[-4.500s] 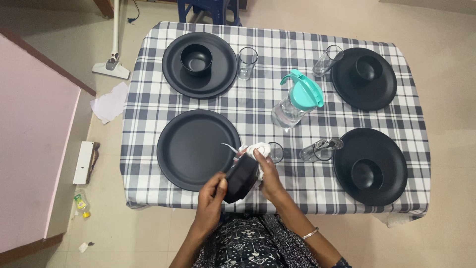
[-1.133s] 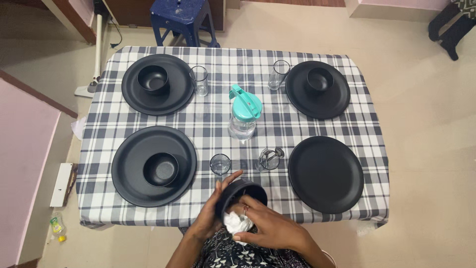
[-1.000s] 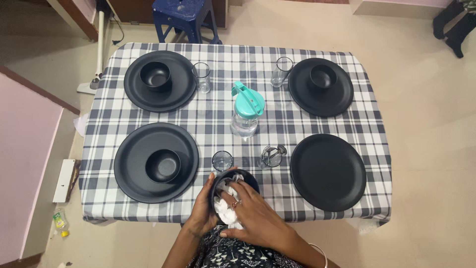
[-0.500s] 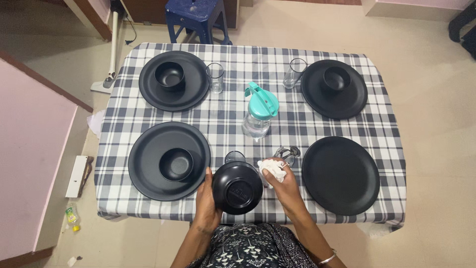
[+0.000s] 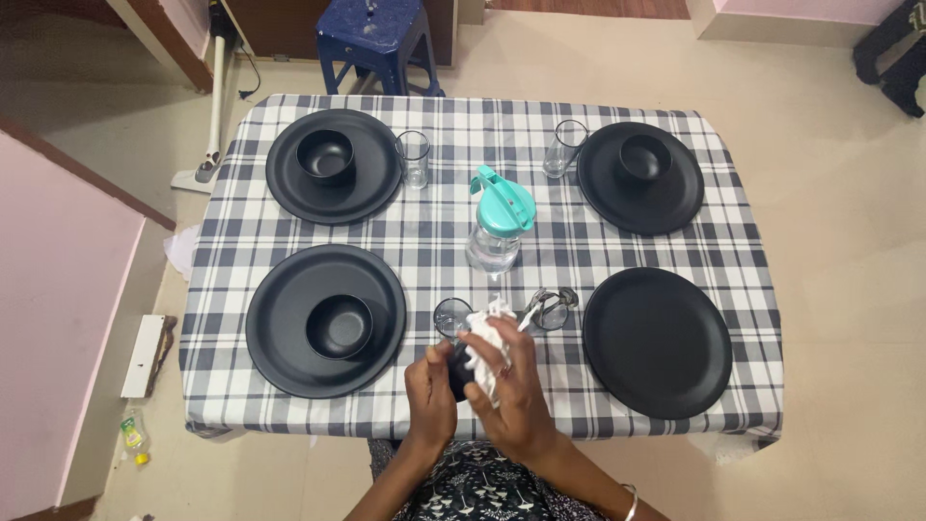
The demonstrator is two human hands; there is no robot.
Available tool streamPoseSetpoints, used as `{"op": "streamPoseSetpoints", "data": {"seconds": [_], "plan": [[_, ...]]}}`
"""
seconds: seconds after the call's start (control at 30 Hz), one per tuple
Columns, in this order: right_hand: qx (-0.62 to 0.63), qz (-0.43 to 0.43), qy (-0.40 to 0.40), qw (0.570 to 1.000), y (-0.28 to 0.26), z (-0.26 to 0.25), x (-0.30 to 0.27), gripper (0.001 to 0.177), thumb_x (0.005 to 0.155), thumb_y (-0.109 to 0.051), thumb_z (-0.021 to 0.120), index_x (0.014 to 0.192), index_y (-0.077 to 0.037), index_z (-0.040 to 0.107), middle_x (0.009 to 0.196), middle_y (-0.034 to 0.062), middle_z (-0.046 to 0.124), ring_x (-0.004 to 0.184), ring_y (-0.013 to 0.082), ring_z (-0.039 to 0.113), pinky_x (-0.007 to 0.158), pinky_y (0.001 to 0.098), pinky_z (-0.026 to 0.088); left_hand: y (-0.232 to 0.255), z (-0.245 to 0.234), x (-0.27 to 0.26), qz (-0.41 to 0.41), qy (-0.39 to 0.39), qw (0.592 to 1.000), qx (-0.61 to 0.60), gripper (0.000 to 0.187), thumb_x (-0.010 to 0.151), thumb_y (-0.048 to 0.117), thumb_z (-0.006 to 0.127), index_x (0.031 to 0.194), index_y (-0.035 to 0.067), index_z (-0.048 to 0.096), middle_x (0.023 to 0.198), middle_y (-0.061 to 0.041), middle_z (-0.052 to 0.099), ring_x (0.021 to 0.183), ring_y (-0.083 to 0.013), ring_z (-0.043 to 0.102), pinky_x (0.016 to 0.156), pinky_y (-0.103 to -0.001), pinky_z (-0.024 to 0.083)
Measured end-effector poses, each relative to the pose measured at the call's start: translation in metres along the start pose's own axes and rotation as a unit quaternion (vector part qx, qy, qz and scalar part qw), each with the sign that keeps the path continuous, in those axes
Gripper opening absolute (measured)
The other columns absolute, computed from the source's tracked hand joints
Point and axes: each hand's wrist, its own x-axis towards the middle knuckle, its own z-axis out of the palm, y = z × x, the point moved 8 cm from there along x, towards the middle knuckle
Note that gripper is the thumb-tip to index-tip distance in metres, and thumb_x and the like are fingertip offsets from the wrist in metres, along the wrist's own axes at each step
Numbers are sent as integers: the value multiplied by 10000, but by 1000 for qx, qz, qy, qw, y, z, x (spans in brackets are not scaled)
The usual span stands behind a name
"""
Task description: The person wipes down black bowls, plates, and clear drinking glasses with a white cloth, handling each item individually on a table set with a checkered tablecloth.
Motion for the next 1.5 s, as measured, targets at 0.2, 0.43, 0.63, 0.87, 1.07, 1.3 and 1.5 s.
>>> {"op": "streamPoseSetpoints", "data": {"seconds": [0.2, 0.43, 0.63, 0.87, 1.07, 1.3, 1.5], "plan": [[438, 317, -27, 841, 107, 28, -14, 506, 1044, -530, 480, 1165, -64, 639, 1041, 65, 673, 888, 135, 656, 869, 262, 552, -1, -17, -11, 117, 40, 991, -50, 793, 1125, 629, 191, 888, 1, 615, 795, -79, 598, 737, -173, 575, 701, -341, 494], [349, 217, -61, 909, 112, 29, -65, 554, 1045, -486, 629, 785, -4, 547, 744, 64, 455, 696, 181, 442, 631, 341, 391, -72, 0, -30, -474, -61, 845, -242, 799, 833, 783, 303, 1160, 155, 674, 1019, -73, 768, 911, -204, 775, 821, -425, 629], [386, 121, -286, 869, 62, 18, -31, 730, 960, -726, 495, 1040, -16, 641, 881, 40, 565, 781, 165, 620, 673, 323, 515, -84, 9, -41, -469, -95, 833, -278, 689, 957, 596, 505, 1319, 20, 614, 1161, -208, 755, 1016, -301, 757, 879, -493, 607], [165, 124, -437, 876, 33, 35, -42, 864, 913, -700, 651, 1379, 23, 574, 1371, 305, 516, 1256, 427, 616, 981, 485, 552, -68, 5, -10, -295, -72, 927, -219, 560, 969, 449, 501, 1331, 33, 605, 1155, -145, 716, 1037, -230, 724, 887, -360, 610], [86, 176, -472, 860, 26, 38, -40, 686, 887, -426, 785, 1372, -12, 533, 1275, 229, 505, 1177, 354, 547, 892, 487, 509, -65, 19, -11, -280, -110, 933, -197, 569, 1003, 445, 435, 1362, 24, 568, 1203, -169, 677, 1113, -262, 690, 933, -373, 611], [254, 305, -401, 826, 140, -12, -79, 616, 808, -403, 831, 1219, 21, 655, 1098, 160, 695, 1021, 263, 666, 843, 423, 562, -62, 44, -41, -453, -258, 850, -74, 762, 936, 684, 226, 1505, 201, 379, 1376, -109, 562, 1291, -302, 584, 1004, -507, 541], [-109, 470, -283, 829, 291, -63, -141, 713, 807, -394, 845, 1346, -6, 585, 1244, 207, 682, 1158, 316, 691, 960, 420, 557, -84, 26, -26, -360, -246, 900, -9, 645, 994, 574, 340, 1382, 109, 563, 1241, -146, 704, 1122, -260, 707, 948, -397, 591]]}}
